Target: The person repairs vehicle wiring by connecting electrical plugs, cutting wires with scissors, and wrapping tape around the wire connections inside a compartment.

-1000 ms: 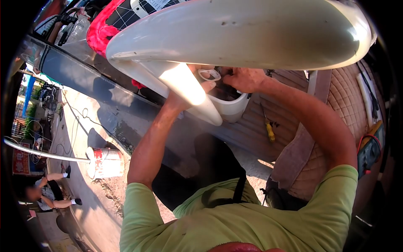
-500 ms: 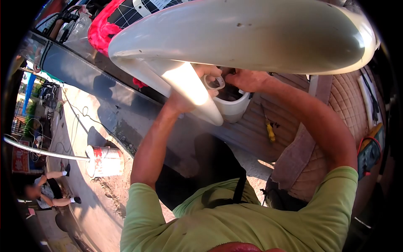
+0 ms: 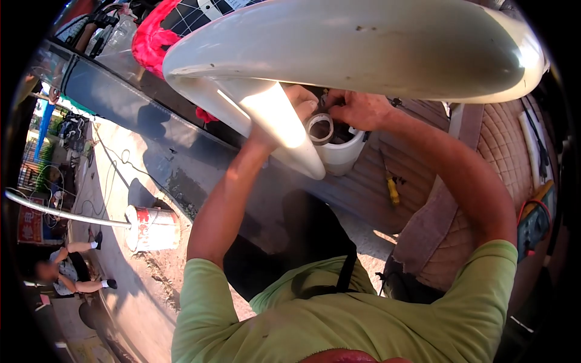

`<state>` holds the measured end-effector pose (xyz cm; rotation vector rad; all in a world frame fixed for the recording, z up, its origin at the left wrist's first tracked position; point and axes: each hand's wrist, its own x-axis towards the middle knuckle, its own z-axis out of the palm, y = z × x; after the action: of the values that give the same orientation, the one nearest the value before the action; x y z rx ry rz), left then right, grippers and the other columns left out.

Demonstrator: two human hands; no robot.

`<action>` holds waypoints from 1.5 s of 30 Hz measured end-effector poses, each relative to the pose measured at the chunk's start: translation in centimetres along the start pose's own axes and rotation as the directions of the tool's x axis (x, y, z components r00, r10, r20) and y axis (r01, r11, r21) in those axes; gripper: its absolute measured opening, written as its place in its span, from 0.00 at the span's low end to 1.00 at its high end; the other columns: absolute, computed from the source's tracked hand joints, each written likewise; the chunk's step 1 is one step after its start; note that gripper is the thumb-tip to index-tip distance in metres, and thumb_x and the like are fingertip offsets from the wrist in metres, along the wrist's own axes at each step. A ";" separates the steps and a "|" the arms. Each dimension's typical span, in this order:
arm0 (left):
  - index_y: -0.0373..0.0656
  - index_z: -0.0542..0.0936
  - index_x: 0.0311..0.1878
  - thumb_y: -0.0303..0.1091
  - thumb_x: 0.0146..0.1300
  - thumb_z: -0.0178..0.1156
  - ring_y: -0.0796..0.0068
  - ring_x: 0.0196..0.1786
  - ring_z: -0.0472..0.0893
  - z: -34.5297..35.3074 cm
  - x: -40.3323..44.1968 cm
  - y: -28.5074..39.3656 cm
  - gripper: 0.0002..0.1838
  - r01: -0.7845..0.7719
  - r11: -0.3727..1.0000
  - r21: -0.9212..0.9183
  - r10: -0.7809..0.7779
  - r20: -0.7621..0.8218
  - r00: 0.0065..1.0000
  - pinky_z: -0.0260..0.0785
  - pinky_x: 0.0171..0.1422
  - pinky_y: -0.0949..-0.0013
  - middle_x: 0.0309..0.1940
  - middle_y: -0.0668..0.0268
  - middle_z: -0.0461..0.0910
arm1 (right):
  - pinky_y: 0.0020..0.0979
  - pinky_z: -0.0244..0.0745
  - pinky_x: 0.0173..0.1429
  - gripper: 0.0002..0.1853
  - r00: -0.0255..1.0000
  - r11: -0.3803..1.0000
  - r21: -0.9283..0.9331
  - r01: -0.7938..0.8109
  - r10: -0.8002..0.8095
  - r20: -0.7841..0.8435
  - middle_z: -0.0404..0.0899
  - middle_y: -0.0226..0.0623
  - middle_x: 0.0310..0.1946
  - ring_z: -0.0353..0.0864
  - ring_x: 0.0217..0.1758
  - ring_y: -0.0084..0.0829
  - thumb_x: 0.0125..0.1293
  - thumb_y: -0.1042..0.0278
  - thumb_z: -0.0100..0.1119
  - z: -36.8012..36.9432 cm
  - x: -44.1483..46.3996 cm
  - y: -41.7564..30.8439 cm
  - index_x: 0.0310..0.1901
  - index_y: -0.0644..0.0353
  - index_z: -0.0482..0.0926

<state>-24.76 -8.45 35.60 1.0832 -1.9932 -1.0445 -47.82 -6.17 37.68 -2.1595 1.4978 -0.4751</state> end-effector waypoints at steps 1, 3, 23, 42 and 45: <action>0.35 0.84 0.48 0.28 0.71 0.64 0.81 0.42 0.83 0.0 0.0 0.5 0.07 0.005 0.998 0.065 -0.006 0.021 1.000 0.77 0.49 0.74 0.39 0.65 0.87 | 0.40 0.81 0.52 0.13 1.000 1.000 -0.005 0.000 0.000 -0.003 0.89 0.37 0.38 0.88 0.46 0.41 0.60 0.53 0.64 -0.1 0.0 -0.1 0.44 0.43 0.90; 0.36 0.86 0.44 0.28 0.69 0.65 0.81 0.39 0.83 -0.1 0.2 1.4 0.06 0.037 0.998 0.054 -0.041 0.069 0.997 0.77 0.47 0.73 0.36 0.66 0.87 | 0.40 0.81 0.52 0.13 1.000 1.000 -0.020 0.009 -0.009 -0.010 0.89 0.37 0.38 0.88 0.46 0.41 0.60 0.53 0.65 0.0 0.0 0.0 0.44 0.43 0.90; 0.36 0.88 0.36 0.33 0.59 0.71 0.75 0.32 0.83 0.0 2.5 3.6 0.09 0.152 0.920 0.361 -0.248 0.236 0.940 0.74 0.38 0.67 0.28 0.61 0.86 | 0.41 0.82 0.47 0.10 0.999 0.999 -0.017 0.040 -0.041 -0.025 0.89 0.36 0.34 0.88 0.41 0.41 0.60 0.56 0.65 0.2 0.0 0.3 0.40 0.45 0.90; 0.35 0.87 0.36 0.35 0.61 0.65 0.70 0.34 0.84 -0.3 1.5 1.4 0.11 0.149 0.985 0.087 -0.158 0.112 0.981 0.75 0.41 0.66 0.29 0.58 0.86 | 0.42 0.77 0.44 0.16 0.977 0.999 -0.003 0.035 -0.033 0.210 0.83 0.37 0.27 0.84 0.36 0.37 0.60 0.51 0.65 -3.1 -2.1 -3.3 0.35 0.56 0.87; 0.34 0.87 0.38 0.37 0.61 0.65 0.66 0.38 0.85 0.0 0.8 2.2 0.13 0.118 0.985 0.127 -0.124 0.045 0.991 0.75 0.47 0.63 0.32 0.56 0.87 | 0.36 0.77 0.43 0.15 0.975 0.990 0.137 -0.030 -0.001 0.221 0.85 0.34 0.28 0.85 0.37 0.31 0.58 0.53 0.64 -4.7 -1.8 -3.6 0.35 0.57 0.88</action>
<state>-25.97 -8.42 37.60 1.2689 -2.0797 -1.0319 -48.13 -4.25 43.61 -2.0180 1.3177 -0.3126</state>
